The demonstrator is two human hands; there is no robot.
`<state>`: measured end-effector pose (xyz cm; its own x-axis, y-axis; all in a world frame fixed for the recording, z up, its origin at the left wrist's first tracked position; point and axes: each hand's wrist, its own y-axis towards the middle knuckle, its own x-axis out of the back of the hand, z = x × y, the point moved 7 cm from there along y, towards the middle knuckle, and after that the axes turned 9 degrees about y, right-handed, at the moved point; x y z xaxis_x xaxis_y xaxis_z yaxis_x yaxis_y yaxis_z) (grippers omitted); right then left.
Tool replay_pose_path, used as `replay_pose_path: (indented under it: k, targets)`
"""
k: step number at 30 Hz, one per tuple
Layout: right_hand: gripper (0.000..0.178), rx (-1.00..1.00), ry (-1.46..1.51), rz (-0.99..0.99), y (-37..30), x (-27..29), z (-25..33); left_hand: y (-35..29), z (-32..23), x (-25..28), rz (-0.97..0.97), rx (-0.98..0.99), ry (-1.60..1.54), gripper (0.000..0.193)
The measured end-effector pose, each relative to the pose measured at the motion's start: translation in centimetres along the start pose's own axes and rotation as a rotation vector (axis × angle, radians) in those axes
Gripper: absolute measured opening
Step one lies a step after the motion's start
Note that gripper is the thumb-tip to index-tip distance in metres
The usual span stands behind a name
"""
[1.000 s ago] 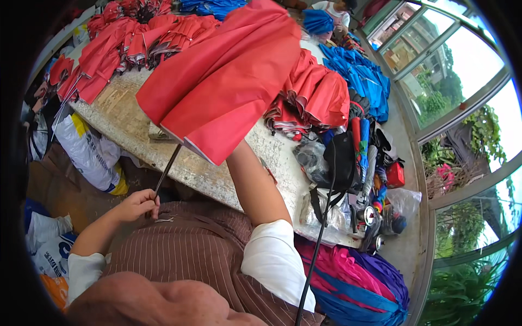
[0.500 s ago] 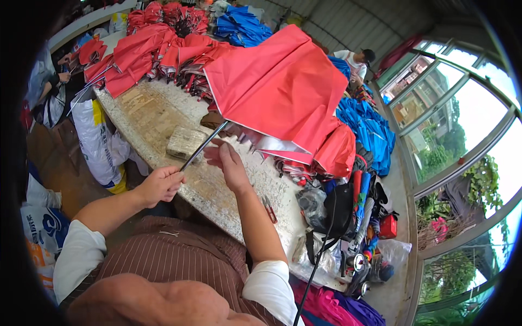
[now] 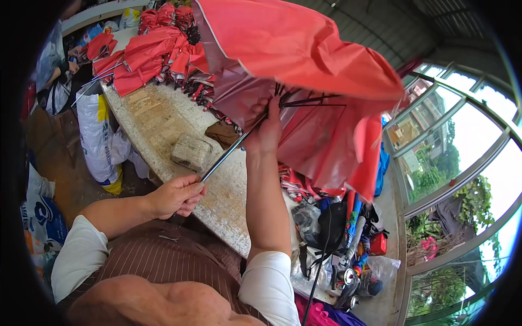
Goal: Assembling, inspecting, and folding small umbrellas at a production workstation.
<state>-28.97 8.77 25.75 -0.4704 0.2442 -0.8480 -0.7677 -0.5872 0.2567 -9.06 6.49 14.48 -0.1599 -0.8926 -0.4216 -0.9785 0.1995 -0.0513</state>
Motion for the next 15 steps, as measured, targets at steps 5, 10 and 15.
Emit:
replay_pose_path:
  k: [5, 10, 15]
  targets:
    - [0.017, 0.063, -0.368, -0.067, -0.3, -2.1, 0.4, -0.9, -2.7, -0.3, 0.009, -0.091, 0.195, 0.02]
    - [0.018, 0.138, -0.533, -0.12, 4.9, 0.6, 7.1, -3.9, 0.5, 1.1, -0.089, 0.036, 0.249, 0.017]
    - [0.017, 0.115, -0.372, -0.092, 6.0, 0.0, 10.3, -6.5, 2.5, 1.3, -0.045, 0.105, 0.181, 0.012]
